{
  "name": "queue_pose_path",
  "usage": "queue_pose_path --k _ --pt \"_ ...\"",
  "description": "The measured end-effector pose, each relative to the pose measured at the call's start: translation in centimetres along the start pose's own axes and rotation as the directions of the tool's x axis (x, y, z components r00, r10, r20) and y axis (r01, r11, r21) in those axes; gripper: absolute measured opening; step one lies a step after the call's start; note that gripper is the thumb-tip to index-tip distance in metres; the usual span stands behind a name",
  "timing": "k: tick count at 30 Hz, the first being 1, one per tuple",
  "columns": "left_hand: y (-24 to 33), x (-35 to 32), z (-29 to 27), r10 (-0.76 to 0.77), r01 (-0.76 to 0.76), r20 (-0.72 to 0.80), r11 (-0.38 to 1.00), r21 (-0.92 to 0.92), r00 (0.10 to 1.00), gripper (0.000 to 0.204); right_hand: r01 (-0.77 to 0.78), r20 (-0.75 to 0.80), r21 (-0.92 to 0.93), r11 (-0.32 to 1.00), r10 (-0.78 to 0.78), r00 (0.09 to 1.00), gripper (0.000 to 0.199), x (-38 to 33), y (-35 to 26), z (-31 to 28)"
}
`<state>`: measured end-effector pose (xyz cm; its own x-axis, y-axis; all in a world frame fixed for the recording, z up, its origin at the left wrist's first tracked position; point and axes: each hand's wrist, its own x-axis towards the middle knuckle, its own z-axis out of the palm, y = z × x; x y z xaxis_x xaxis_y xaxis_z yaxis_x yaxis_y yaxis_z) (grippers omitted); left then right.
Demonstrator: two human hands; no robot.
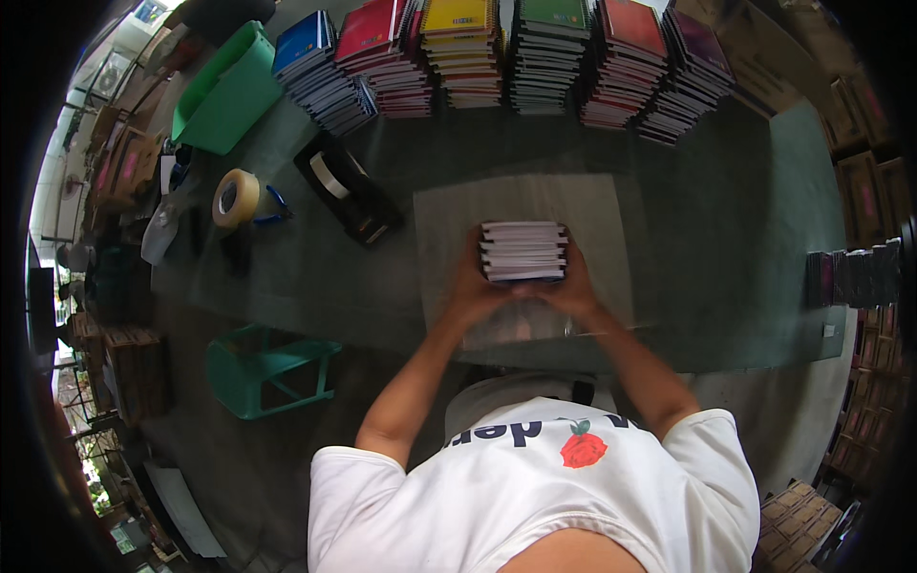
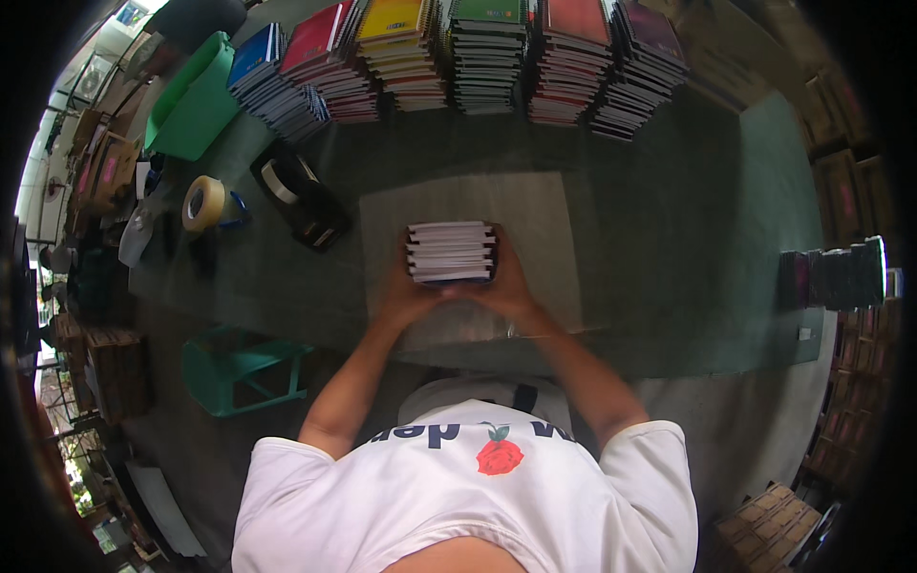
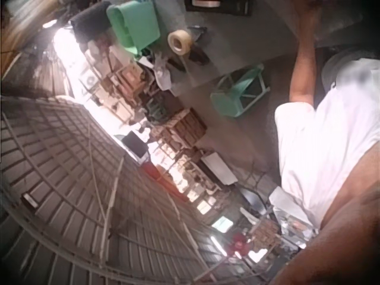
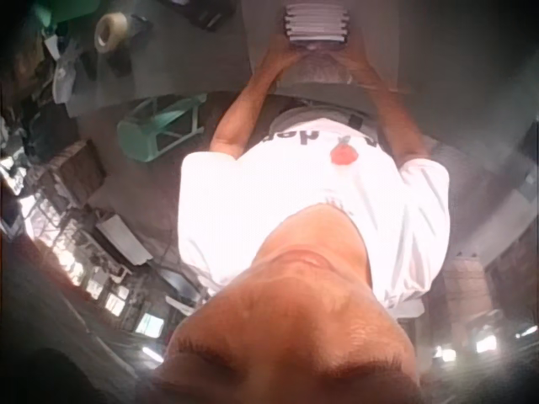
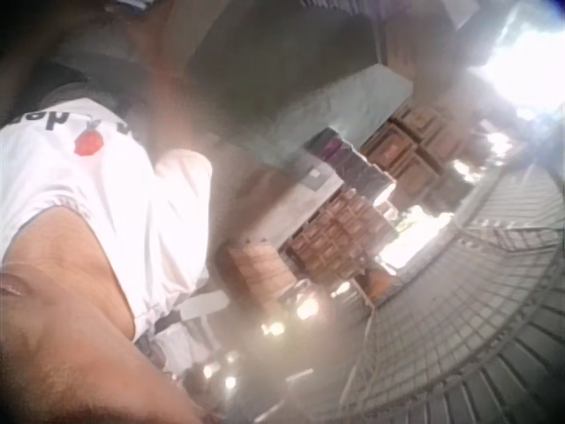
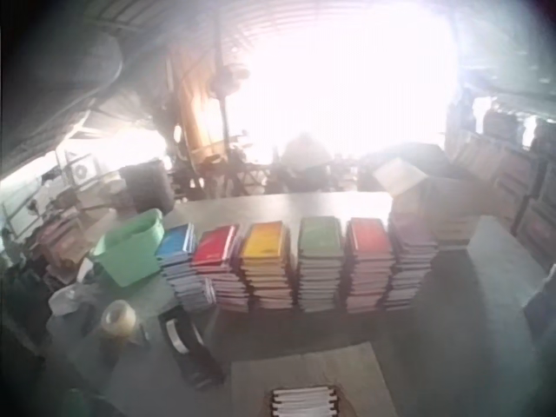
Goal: The person gathers notebooks of different colors, stacks them together, and places them into plastic sleeves, securing each sleeve with tape.
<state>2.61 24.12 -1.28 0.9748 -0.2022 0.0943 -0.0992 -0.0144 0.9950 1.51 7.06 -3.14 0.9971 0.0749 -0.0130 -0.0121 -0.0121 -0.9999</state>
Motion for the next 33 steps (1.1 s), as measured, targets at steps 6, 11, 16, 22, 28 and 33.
queue_pose_path --k 6,11,16,22,28,33 --pt "0.8 -0.3 0.6 0.107 -0.114 0.082 0.99 0.082 0.991 0.088 0.34 -0.044 0.102 0.935 -0.337 0.941 0.101 -0.2 -3.1 -1.9" --pt "-3.4 -1.1 3.1 0.127 -0.134 0.053 0.977 0.167 0.991 0.088 0.309 0.034 -0.055 0.95 -0.307 0.951 0.092 -0.7 -1.2 -3.0" --pt "-4.4 -0.2 4.0 0.093 -0.115 0.189 0.987 0.112 0.978 0.078 0.27 0.015 -0.136 0.953 -0.271 0.962 0.072 -2.4 1.1 -5.2" --pt "-6.6 0.1 3.1 0.095 -0.144 0.292 0.978 0.151 0.952 0.074 0.116 -0.016 -0.273 0.955 -0.125 0.992 0.058 -3.6 4.1 -5.6" --pt "-0.3 1.5 3.0 -0.117 0.057 0.312 0.979 0.194 0.943 0.083 -0.083 0.044 -0.31 0.947 0.102 0.994 0.085 -1.9 -2.6 -6.0" --pt "4.8 4.1 4.3 -0.573 0.615 0.416 0.787 0.04 0.706 0.087 -0.392 0.114 -0.287 0.874 0.437 0.892 0.088 1.2 -4.8 -8.1"
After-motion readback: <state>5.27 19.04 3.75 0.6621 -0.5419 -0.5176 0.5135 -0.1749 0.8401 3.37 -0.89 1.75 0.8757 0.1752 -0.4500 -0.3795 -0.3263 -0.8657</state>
